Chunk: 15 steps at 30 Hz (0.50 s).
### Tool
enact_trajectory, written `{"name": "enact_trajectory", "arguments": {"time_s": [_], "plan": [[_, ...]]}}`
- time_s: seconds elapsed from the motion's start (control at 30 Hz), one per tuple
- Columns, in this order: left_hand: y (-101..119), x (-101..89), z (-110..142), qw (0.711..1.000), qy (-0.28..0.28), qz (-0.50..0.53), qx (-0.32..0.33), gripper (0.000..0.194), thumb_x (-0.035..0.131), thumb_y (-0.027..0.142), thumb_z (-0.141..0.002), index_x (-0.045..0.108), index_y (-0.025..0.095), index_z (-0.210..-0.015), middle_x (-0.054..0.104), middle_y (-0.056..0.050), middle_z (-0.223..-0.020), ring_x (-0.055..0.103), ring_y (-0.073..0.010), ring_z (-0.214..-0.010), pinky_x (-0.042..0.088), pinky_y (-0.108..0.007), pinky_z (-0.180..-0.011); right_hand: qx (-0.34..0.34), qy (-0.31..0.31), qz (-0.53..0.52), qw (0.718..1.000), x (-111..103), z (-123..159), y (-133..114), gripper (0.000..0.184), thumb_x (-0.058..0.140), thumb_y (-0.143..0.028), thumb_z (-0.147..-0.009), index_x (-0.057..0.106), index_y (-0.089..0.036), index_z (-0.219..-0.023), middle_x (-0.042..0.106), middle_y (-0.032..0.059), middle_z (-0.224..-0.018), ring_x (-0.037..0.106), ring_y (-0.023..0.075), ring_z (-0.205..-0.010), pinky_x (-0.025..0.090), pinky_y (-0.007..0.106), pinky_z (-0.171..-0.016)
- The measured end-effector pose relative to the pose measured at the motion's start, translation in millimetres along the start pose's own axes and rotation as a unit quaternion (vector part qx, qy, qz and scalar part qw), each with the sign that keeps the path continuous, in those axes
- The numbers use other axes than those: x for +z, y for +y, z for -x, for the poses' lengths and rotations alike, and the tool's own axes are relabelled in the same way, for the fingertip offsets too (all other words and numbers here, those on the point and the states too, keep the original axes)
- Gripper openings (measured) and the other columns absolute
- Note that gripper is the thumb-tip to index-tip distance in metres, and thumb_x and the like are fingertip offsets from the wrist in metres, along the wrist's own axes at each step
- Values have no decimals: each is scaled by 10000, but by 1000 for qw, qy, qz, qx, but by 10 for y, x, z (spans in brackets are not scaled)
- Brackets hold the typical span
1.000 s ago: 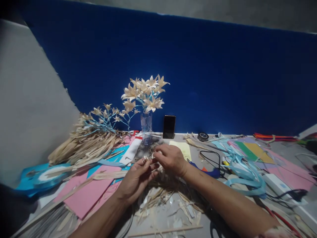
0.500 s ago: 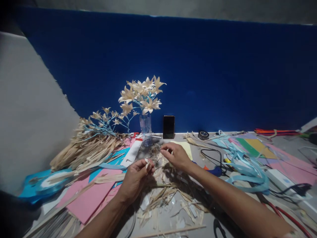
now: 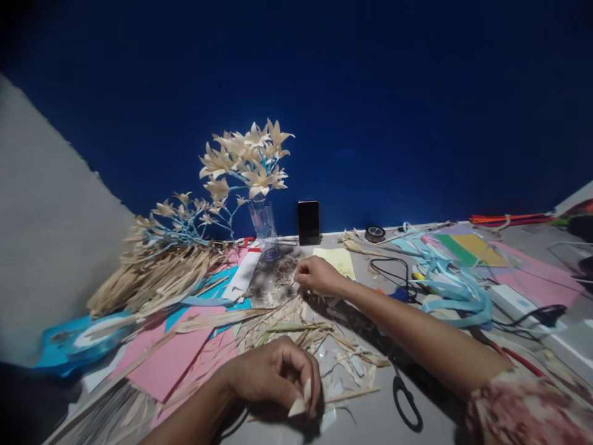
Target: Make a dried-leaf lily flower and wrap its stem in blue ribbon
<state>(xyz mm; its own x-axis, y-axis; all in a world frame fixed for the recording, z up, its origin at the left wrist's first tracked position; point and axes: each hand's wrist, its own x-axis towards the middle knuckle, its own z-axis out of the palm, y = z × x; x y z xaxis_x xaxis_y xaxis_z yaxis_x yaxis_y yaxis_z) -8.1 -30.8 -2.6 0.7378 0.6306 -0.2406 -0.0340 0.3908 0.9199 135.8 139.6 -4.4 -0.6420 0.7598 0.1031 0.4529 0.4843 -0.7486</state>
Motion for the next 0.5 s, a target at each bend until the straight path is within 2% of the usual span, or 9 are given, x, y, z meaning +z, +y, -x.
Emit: {"name": "enact_trajectory", "arguments": {"time_s": [0.17,0.33,0.4,0.5], "plan": [[0,-24,21,999,-39,12,-9,496,890,647,-494,746,213,-684,709,-83,-776,645,-241,-729,529,-441,-811,-51,-85,97,990,231,-149,-100,131,679,-86,-741,780,-163,-773,749,21,-726,649,168,-669,411,227,-603],[-47,-8,-13,997,-72,22,-27,567,870,705,-420,727,214,-666,675,-45,-740,613,-203,-669,522,-393,-768,-94,-97,183,974,439,-225,-253,297,663,-161,-834,752,-166,-1118,770,125,-1060,696,253,-906,462,283,-728],[-65,-18,-24,997,-67,22,-27,584,867,717,-396,723,217,-660,669,-37,-738,600,-192,-662,512,-373,-758,-106,-97,210,967,498,-272,-287,280,664,-175,-844,750,-176,-1110,765,129,-1072,696,256,-908,466,287,-732],[-77,-43,-19,998,-56,25,-23,593,871,718,-370,727,223,-662,670,-38,-747,595,-196,-670,504,-378,-767,-118,-101,236,959,554,-348,-299,161,705,-165,-803,770,-191,-948,777,79,-941,691,223,-824,450,258,-678]]}}
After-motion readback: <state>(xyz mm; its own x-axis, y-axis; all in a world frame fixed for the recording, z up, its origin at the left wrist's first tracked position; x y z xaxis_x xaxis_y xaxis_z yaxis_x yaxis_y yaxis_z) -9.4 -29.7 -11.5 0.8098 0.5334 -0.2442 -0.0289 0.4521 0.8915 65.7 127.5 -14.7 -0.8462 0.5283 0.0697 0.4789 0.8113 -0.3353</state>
